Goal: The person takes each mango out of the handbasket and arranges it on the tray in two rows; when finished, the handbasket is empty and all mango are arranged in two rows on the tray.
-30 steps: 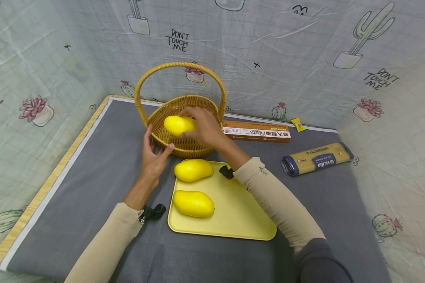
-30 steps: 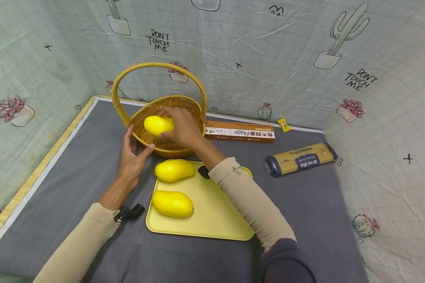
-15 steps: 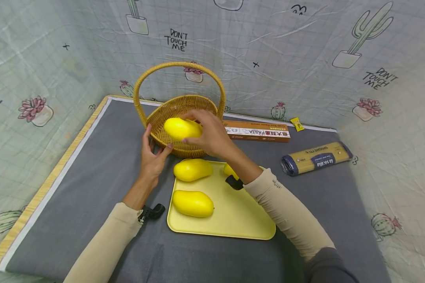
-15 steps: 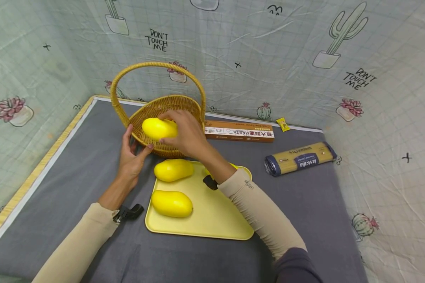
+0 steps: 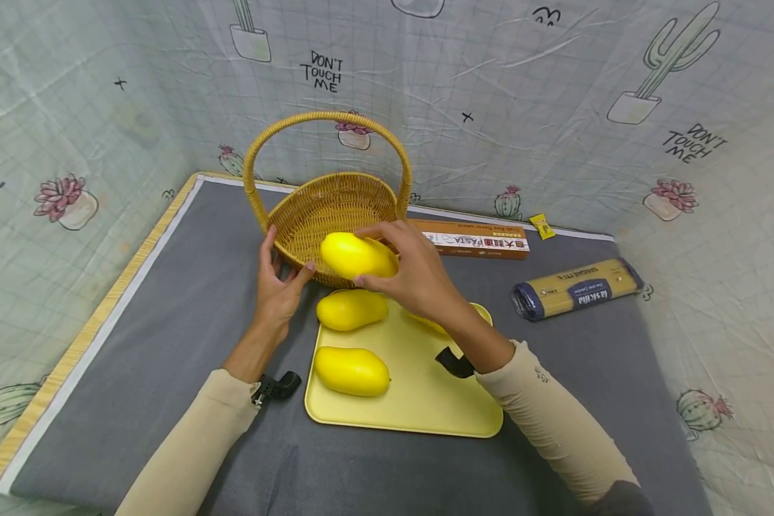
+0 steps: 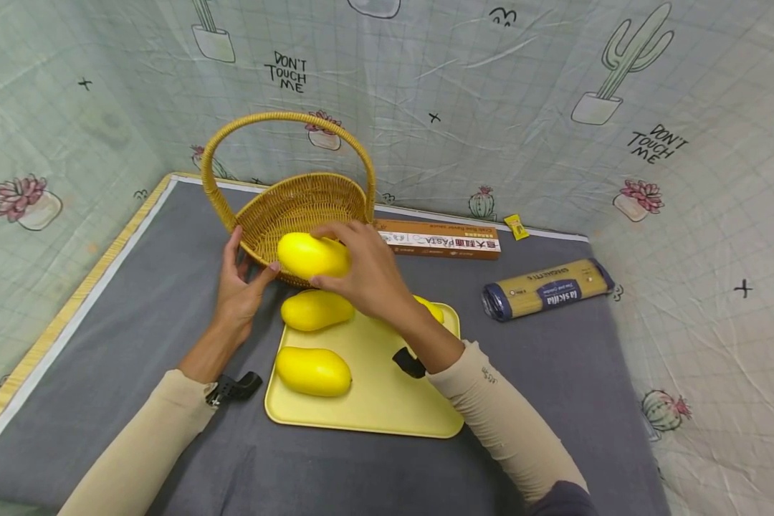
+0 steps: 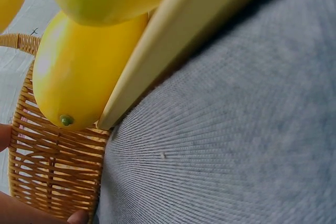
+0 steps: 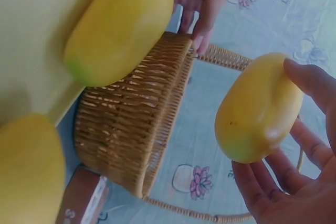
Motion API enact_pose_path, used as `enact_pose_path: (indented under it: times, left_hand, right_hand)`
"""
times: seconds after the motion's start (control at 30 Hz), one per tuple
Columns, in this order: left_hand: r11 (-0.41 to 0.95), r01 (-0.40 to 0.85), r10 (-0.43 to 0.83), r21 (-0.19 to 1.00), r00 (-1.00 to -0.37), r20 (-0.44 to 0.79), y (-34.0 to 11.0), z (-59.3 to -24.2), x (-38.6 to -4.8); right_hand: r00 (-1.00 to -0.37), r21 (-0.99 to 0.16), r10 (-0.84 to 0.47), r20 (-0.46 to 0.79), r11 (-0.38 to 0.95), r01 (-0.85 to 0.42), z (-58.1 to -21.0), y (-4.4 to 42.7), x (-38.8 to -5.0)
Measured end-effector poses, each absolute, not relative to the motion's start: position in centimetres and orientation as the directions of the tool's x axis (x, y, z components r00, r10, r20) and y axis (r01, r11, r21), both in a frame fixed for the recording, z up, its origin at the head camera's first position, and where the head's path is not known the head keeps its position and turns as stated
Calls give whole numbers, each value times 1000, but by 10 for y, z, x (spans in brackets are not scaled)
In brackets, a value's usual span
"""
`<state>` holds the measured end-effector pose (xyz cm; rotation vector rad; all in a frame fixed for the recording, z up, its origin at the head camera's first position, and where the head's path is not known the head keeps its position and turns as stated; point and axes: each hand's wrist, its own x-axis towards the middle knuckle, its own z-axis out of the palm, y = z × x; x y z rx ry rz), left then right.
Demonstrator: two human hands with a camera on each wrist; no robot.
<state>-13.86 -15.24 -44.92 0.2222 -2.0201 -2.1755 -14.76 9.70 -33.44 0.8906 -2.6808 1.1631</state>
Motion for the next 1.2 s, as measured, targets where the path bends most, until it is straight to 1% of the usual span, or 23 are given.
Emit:
enact_pose_path:
  times: [0.3, 0.63, 0.87, 1.2]
  left_hand:
    - [-78, 27, -211, 997, -977, 10, -153, -451, -139]
    - [-78, 32, -217, 996, -976, 14, -153, -452, -140]
    - [-85, 39, -224, 996, -974, 19, -153, -453, -140]
    - [-75, 18, -224, 997, -975, 1, -152, -452, -140]
  right_hand:
    - [-844, -658, -453, 288, 547, -517, -343, 127, -125]
    - [-877, -687, -424, 228, 569, -453, -355, 157, -105]
    - [-892, -671, -408, 194, 608, -424, -362, 173, -91]
    - [-919, -636, -381, 104, 685, -356, -374, 193, -68]
